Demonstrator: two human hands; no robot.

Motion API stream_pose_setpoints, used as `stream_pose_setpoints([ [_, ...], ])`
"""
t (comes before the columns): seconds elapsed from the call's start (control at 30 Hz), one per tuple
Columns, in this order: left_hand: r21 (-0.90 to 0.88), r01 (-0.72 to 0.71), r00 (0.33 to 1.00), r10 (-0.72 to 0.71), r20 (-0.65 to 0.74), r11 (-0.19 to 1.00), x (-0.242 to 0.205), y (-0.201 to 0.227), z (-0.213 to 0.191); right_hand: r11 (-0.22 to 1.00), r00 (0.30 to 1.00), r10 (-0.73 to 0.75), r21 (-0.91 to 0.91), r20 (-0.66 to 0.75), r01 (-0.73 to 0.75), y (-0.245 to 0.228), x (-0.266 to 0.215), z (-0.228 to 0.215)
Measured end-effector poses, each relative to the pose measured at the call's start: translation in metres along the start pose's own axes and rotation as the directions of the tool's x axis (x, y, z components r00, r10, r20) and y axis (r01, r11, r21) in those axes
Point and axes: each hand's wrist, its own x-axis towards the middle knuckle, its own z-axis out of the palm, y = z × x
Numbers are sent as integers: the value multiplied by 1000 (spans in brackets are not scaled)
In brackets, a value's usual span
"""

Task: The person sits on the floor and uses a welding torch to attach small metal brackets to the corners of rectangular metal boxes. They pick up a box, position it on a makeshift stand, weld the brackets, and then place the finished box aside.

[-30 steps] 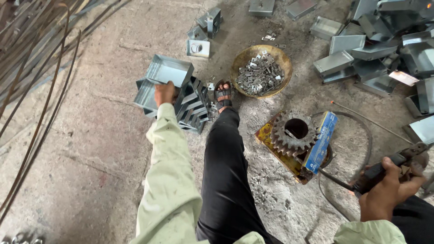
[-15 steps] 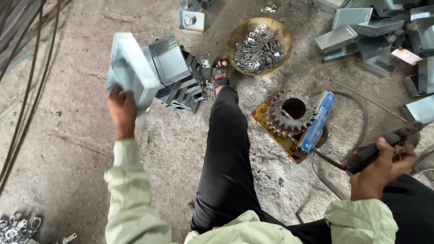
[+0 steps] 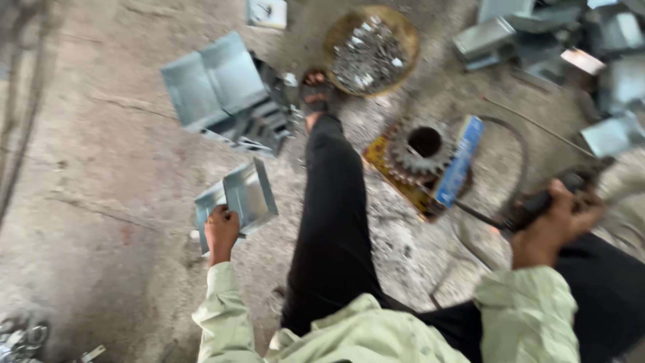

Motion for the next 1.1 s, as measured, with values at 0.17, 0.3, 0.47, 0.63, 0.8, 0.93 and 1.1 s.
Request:
stream_pose_setpoints([
  [0.17,-97,14,994,-3,113,995,-23,-28,54,996,995,75,-35,-68,-77,-13,-8,11],
  [0.3,-194,-32,989,59,137,981,-4,21,15,998,997,58,-25,-56,-60,-18,-12,19],
  [0.47,-149,-166,979,182,96,975,-17,113,-103,999,999,33,19,-32,-33,-9,-9,7],
  [0.63,36,-417,909,417,19,908,25,177,-167,997,998,65,-41,18,-65,-12,-13,8],
  [0.8,229,-556,772,599,-214,799,148,208,-141,997,998,56,-51,28,-55,-5,-12,-2],
  [0.93,255,-457,854,500,-142,852,226,207,-106,999,1000,30,-20,-1,-30,6,-7,-11],
  [1.1,254,-408,869,458,-187,877,232,195,-80,997,999,54,-58,-6,-55,10,-4,-18],
])
